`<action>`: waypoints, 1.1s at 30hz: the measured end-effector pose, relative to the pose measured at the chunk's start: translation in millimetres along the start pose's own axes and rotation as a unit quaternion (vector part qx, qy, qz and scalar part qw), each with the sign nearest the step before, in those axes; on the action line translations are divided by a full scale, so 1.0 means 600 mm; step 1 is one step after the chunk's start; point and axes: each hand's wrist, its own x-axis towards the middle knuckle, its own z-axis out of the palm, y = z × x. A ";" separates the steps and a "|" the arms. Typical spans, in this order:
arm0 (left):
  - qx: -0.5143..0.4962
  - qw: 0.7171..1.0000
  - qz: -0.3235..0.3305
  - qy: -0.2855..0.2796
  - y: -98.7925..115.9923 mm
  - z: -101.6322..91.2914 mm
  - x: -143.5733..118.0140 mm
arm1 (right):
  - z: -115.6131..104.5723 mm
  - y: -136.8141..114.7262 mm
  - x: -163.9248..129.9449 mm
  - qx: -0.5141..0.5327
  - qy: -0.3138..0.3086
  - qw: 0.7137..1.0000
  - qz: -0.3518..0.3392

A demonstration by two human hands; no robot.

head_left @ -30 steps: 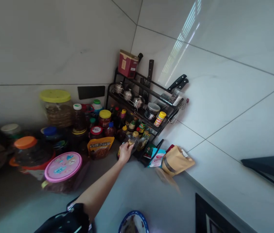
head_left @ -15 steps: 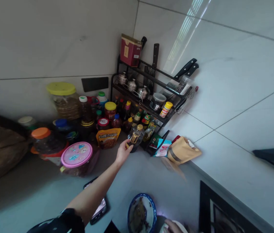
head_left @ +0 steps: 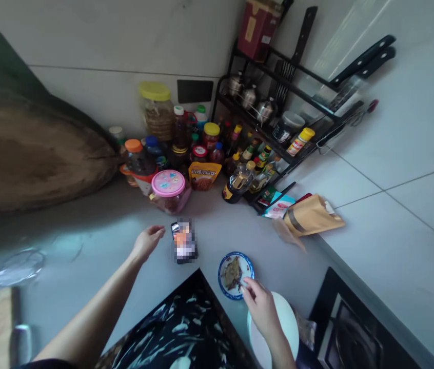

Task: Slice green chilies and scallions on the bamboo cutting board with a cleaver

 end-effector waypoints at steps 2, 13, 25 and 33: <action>0.013 0.999 -0.019 -0.043 -0.027 0.002 -0.021 | 0.002 -0.002 -0.006 0.001 -0.017 1.000 -0.022; 0.228 0.967 -0.084 0.075 0.026 0.203 -0.117 | 0.008 0.017 -0.067 0.016 -0.013 0.999 -0.045; 0.204 0.965 -0.108 0.128 0.050 0.229 -0.095 | -0.005 0.070 -0.133 0.020 0.034 0.999 -0.001; 0.248 0.959 0.098 0.097 0.063 0.219 -0.142 | -0.057 0.122 -0.192 -0.012 0.110 0.992 0.053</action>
